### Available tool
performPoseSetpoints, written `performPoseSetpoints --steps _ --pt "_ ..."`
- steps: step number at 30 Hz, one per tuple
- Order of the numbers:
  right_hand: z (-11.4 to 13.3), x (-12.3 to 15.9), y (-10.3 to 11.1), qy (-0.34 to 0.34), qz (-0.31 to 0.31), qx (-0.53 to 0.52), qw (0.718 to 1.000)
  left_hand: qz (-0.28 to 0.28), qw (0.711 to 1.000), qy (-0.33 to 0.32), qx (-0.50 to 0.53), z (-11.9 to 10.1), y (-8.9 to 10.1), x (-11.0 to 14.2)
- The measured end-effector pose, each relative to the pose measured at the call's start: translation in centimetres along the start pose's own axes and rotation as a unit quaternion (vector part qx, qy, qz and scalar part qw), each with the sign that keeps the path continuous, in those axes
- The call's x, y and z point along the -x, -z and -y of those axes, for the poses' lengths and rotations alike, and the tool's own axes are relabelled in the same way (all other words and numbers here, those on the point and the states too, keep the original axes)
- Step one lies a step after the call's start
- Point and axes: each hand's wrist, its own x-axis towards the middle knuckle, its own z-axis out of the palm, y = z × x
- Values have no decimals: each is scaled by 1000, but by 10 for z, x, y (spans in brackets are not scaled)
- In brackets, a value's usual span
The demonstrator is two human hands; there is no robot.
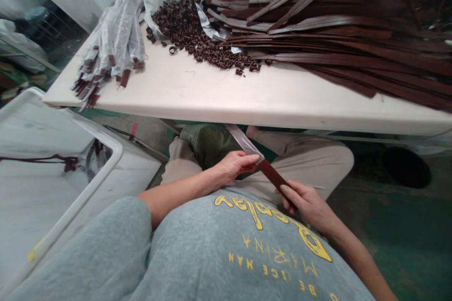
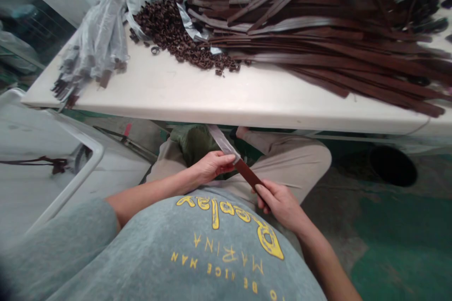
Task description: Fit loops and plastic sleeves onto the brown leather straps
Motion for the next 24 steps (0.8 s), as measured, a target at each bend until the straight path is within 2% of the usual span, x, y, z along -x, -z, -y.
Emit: performPoseSetpoints --steps 3,5,7,10,12,13,16,20,22,24 --pt "17 -17 -11 68 -46 8 997 83 994 -5 -66 14 -19 4" --pt "22 -21 -13 91 -61 9 994 111 993 2 -31 11 -24 5" --pt "18 -15 -10 84 -44 2 995 103 993 33 53 2 -23 3" --pt "-1 4 -5 43 -17 -3 999 21 986 66 150 -7 -18 -5" --pt "-14 13 -4 14 -29 6 999 -26 984 85 157 -3 -15 -8" --pt "-17 16 -5 3 -42 12 999 -30 985 98 142 2 -16 -9" --pt "-16 13 -10 -2 -79 25 997 24 991 119 62 16 -21 -5" --pt "0 4 -16 42 -106 3 993 93 992 82 23 16 -29 0" --pt "0 6 -15 59 -90 7 994 99 990 82 56 8 -29 -2" --pt "-9 13 -12 58 -69 37 995 52 989 85 108 1 -26 -8"
